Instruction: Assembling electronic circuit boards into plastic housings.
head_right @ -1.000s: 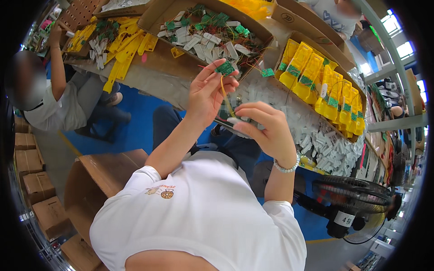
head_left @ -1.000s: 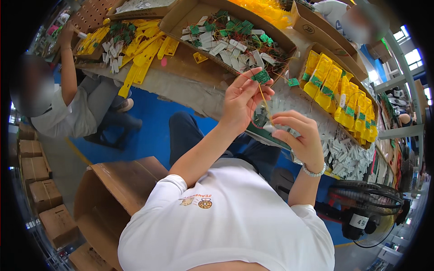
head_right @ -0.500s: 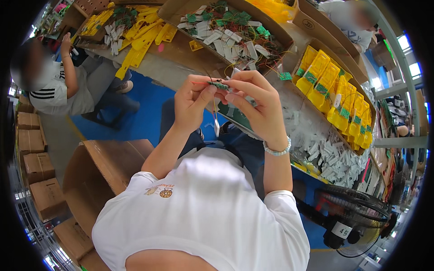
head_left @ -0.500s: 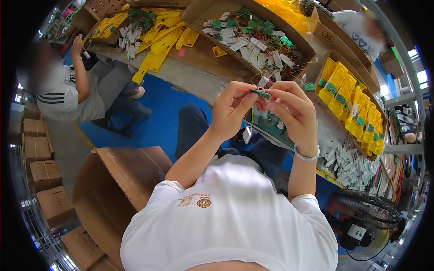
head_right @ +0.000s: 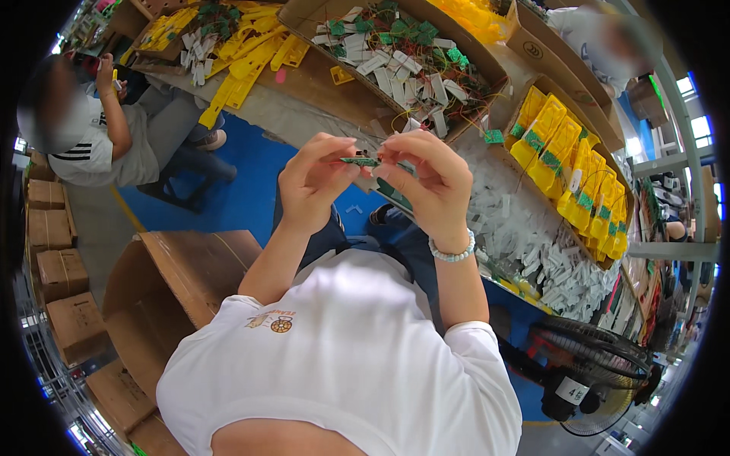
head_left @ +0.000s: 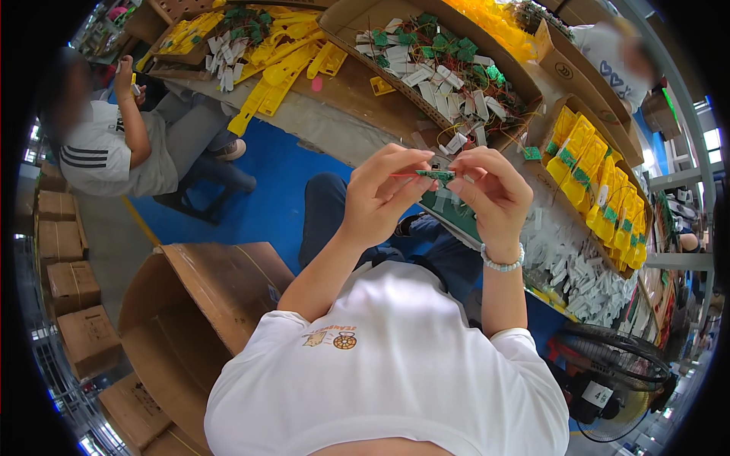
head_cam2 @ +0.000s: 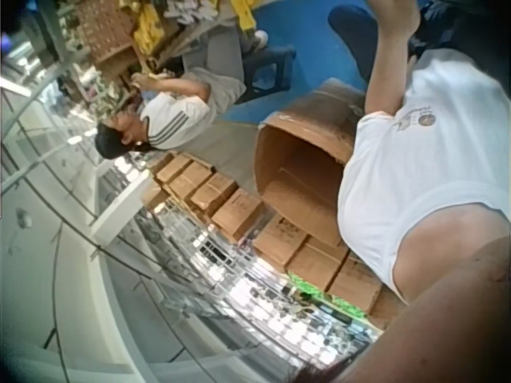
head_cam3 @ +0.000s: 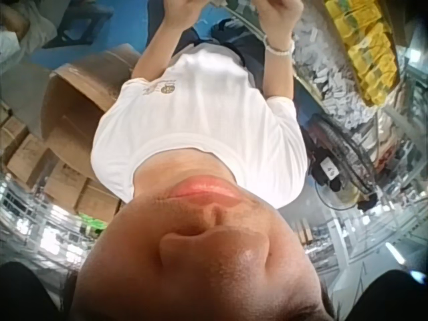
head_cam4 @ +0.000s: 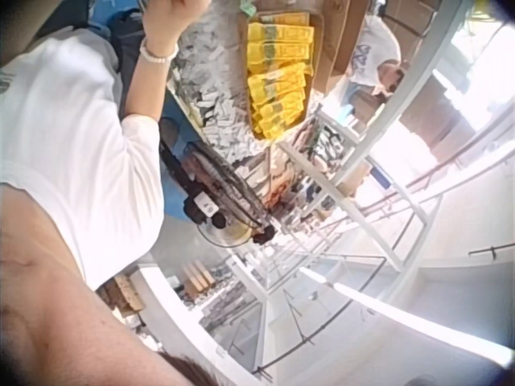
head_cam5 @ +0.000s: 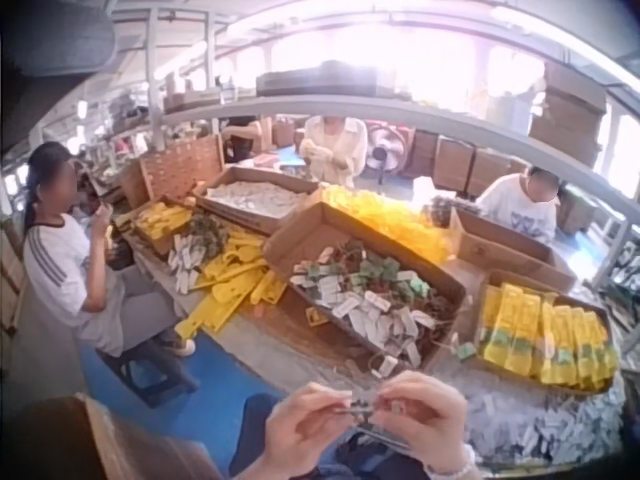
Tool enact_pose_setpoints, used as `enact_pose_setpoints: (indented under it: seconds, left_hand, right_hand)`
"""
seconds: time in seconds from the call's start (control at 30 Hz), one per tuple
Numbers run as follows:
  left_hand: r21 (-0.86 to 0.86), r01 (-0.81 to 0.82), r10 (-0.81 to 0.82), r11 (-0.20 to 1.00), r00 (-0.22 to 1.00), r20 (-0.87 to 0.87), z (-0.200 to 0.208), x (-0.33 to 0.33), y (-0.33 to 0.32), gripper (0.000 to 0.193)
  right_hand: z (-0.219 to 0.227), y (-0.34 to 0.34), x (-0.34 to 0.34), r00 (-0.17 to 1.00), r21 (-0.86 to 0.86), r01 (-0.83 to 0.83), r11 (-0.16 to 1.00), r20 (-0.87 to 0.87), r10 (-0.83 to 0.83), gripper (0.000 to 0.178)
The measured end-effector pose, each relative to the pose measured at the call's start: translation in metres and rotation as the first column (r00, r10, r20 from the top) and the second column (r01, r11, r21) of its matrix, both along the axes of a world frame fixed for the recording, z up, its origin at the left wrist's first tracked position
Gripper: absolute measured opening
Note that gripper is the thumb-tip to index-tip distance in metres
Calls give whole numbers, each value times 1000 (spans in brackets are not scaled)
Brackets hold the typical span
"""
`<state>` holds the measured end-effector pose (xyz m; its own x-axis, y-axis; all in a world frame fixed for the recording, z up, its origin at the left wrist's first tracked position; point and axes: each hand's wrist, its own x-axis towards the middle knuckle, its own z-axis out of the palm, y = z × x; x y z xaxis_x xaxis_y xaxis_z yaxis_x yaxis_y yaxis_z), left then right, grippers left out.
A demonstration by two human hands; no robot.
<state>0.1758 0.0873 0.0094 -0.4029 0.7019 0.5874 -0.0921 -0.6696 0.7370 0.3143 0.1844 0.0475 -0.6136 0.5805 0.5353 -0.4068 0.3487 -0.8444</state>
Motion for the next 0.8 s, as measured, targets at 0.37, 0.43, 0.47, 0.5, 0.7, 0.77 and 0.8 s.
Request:
enact_pose_setpoints:
  seconds: [0.37,0.43,0.47,0.5,0.7,0.77,0.8]
  left_hand:
    - [-35,90,-66,995,900,431,0,15,-8,17]
    - [3,155,-125,988,788,602,2,15,-8,19]
    - [5,132,-108,991,795,597,0,14,-8,19]
    - [-52,121,-63,991,782,621,-6,13,-6,19]
    - [-232,-115,149,966,980,135,-21,-13,-7,32]
    - [-280,-279,292,919,957,4,-24,-42,-10,33]
    - [-310,-421,402,853,907,-125,-27,-62,-13,34]
  right_hand:
    - [-4,-6,-19,991,-117,-14,993,-131,-1,35]
    - [-6,-8,-25,997,-129,-16,991,-71,7,33]
    - [-8,-9,-31,1000,-139,-20,990,-12,19,30]
    - [-14,-9,-28,996,-135,-34,990,81,46,26]
    - [-34,-18,-46,979,-151,198,968,85,-187,18]
    - [-34,-14,-53,985,-405,118,907,-65,-157,19]
    - [-35,-11,-55,989,-404,95,910,-65,-132,19]
